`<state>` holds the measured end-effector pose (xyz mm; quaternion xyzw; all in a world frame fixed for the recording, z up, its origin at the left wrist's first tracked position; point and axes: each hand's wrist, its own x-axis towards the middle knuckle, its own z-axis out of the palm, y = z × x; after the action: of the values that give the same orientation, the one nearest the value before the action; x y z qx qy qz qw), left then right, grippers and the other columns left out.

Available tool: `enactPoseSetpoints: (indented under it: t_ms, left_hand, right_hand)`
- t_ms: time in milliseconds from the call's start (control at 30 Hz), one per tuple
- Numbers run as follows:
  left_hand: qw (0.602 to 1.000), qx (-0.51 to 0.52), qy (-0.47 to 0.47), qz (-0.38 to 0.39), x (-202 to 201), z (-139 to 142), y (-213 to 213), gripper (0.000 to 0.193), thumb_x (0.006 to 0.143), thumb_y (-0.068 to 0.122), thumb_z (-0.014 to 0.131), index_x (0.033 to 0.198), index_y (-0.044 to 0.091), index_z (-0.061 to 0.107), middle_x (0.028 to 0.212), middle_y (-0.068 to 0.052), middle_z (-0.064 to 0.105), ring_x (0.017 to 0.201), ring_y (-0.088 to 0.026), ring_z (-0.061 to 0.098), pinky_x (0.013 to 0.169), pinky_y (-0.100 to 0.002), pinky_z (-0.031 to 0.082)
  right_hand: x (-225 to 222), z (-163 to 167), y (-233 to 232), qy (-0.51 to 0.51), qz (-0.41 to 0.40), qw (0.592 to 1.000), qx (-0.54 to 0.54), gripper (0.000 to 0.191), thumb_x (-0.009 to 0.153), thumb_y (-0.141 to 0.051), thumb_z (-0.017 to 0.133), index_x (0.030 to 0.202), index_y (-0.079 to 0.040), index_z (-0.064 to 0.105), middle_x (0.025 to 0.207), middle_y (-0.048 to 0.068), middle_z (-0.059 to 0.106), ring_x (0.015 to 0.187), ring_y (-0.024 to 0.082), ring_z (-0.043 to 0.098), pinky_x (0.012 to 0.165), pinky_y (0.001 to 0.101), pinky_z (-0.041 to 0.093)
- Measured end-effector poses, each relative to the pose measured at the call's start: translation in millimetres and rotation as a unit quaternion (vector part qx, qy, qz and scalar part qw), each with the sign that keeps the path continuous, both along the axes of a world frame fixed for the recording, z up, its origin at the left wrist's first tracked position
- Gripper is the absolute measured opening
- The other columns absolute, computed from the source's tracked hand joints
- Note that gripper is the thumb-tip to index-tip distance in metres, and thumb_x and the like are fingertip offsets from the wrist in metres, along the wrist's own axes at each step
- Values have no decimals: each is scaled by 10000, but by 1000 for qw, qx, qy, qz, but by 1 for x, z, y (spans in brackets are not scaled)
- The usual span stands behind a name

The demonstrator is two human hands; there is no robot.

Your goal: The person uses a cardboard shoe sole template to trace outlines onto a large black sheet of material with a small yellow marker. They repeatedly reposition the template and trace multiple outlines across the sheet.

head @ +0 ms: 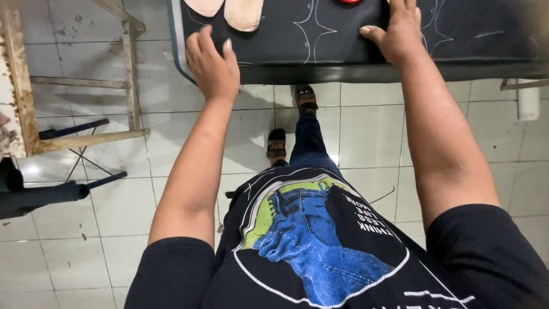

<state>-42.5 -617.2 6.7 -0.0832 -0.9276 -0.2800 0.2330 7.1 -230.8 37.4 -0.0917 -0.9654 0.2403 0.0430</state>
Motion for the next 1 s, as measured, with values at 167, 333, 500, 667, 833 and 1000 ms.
enactPoseSetpoints:
  t_ms: [167, 333, 500, 667, 833, 1000]
  left_hand:
    - [987, 58, -152, -15, 68, -43, -21, 320, 1001, 197, 681, 1244, 50, 533, 1319, -174, 526, 1279, -375, 522, 1098, -494, 407]
    - [918, 236, -242, 209, 56, -87, -24, 745, 803, 144, 742, 1377, -112, 343, 1357, -299, 402, 1250, -431, 446, 1076, -472, 383]
    - [955, 220, -131, 148, 35, -72, -43, 690, 880, 116, 680, 1467, -69, 368, 1488, -280, 428, 1404, -438, 413, 1197, -490, 314]
    - [993, 90, -19, 73, 41, -27, -7, 619, 966, 182, 686, 1494, 18, 408, 1559, -215, 394, 1484, -403, 357, 1255, -532, 262]
    - [995, -23, -44, -92, 34, 11, 40, 616, 986, 258, 644, 1539, 81, 437, 1626, -136, 370, 1521, -376, 327, 1246, -557, 226]
    - [983, -96, -71, -141, 16, 26, 65, 554, 946, 296, 673, 1456, 125, 543, 1569, -93, 455, 1416, -311, 424, 1170, -550, 249]
  right_hand:
    - [2, -4, 3, -14, -4, 999, -32, 781, 875, -227, 919, 1527, -141, 498, 1541, 123, 415, 1331, 412, 457, 1095, 482, 437]
    - [1, -12, 10, -2, 10, 999, -30, 821, 879, -243, 937, 1543, -78, 484, 1569, 130, 387, 1397, 400, 426, 1152, 461, 417]
    - [-3, -23, 17, 3, 19, 1000, -14, 855, 891, -267, 942, 1560, -22, 470, 1624, 160, 343, 1409, 411, 413, 1153, 466, 404]
    - [-5, -27, 23, 21, 19, 1000, 0, 846, 853, -284, 943, 1531, -32, 504, 1607, 157, 365, 1394, 409, 435, 1160, 467, 404]
    - [-3, -26, 24, 44, 28, 999, 1, 840, 837, -295, 925, 1519, -27, 515, 1593, 166, 379, 1373, 414, 448, 1142, 468, 413]
    - [-2, -19, 21, 37, 18, 999, 7, 826, 835, -325, 898, 1500, -25, 510, 1574, 165, 396, 1324, 415, 468, 1101, 479, 428]
